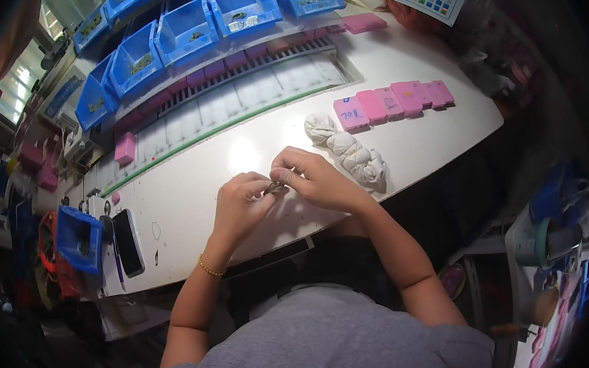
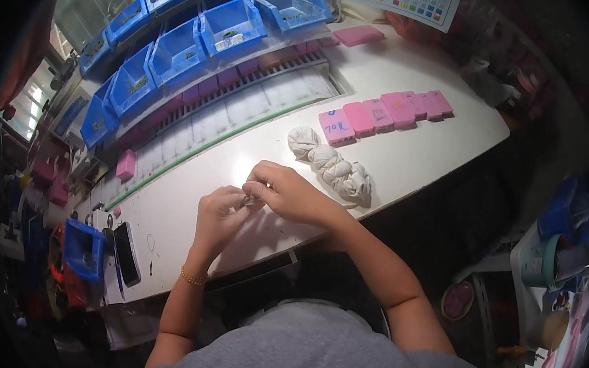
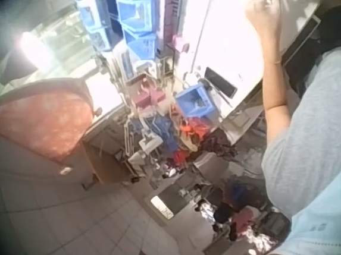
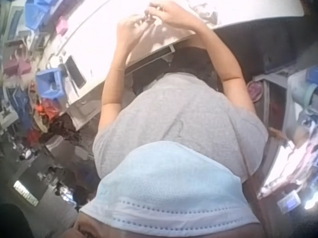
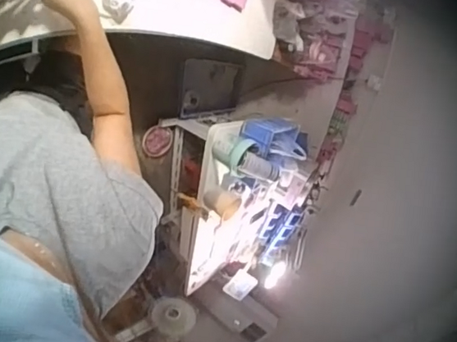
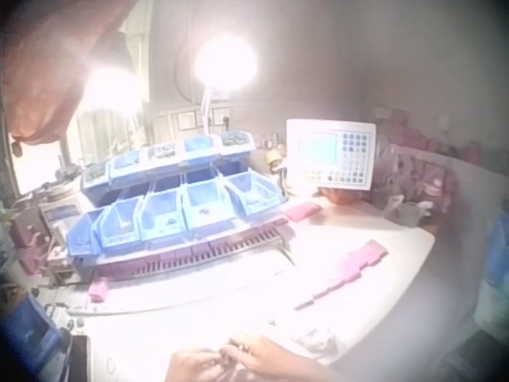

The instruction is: The recorder is assembling small electronic components by placing them into pink silicone molds and connecting them with small wires or connectors.

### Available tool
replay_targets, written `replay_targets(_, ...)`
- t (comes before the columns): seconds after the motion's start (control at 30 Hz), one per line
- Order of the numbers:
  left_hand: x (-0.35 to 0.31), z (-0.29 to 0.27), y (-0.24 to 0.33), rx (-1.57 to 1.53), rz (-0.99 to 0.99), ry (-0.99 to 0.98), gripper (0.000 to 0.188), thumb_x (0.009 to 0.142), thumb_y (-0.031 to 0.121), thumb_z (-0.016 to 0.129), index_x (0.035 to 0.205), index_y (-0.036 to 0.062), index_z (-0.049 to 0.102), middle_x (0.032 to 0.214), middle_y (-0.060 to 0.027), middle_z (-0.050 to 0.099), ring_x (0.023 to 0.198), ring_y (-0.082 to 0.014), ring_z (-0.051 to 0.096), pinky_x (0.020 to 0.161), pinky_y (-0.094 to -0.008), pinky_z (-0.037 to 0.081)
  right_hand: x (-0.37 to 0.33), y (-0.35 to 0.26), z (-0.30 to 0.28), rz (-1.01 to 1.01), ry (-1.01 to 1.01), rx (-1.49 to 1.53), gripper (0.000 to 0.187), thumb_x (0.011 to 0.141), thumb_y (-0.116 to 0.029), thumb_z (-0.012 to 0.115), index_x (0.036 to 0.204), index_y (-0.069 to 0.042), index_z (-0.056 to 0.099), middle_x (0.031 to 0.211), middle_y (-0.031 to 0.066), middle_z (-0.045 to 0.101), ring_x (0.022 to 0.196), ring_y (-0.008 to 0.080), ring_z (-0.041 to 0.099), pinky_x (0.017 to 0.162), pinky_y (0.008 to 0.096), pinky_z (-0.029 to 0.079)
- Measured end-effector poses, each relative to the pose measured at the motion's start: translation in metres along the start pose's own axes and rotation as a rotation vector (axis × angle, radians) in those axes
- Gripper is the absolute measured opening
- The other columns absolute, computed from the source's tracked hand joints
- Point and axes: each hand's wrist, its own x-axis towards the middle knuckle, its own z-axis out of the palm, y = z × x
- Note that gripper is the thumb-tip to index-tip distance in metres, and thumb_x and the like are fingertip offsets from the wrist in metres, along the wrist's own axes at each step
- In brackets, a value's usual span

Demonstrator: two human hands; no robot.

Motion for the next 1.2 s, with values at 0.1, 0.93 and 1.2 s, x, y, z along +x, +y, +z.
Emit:
replay_targets(0.1,-0.006,-0.008,0.018,-0.142,-0.140,-0.132,0.017,0.084,0.017,0.072,0.092,0.0034,0.076,0.082,-0.0109,0.072,0.063,-0.0222,0.063,0.062,-0.0325,0.050,-0.005,-0.001,0.002,0.060,-0.068,0.096,0.021,0.102,-0.020,0.056,0.100,0.000,0.061,0.090,0.0080,0.061,0.086,0.0156,0.061,0.079,0.0308,0.048)
replay_targets(0.93,-0.039,0.014,0.057,-1.087,-0.493,0.097,0.046,0.106,0.027,0.051,0.138,-0.0067,0.053,0.119,-0.0090,0.068,0.089,-0.0089,0.060,0.086,-0.0251,0.049,-0.050,-0.006,0.049,-0.505,0.513,-0.681,0.019,0.080,-0.008,0.067,0.097,-0.005,0.060,0.084,0.0062,0.060,0.074,0.0230,0.058,0.066,0.0353,0.049)
replay_targets(1.2,-0.053,0.020,0.048,-1.268,-0.516,0.380,0.011,0.093,0.007,0.069,0.100,-0.0015,0.071,0.099,-0.0054,0.069,0.083,-0.0117,0.060,0.078,-0.0272,0.049,-0.051,-0.010,0.046,-0.570,0.493,-0.748,0.016,0.083,-0.013,0.066,0.095,-0.004,0.061,0.083,0.0056,0.060,0.073,0.0214,0.057,0.064,0.0334,0.048)
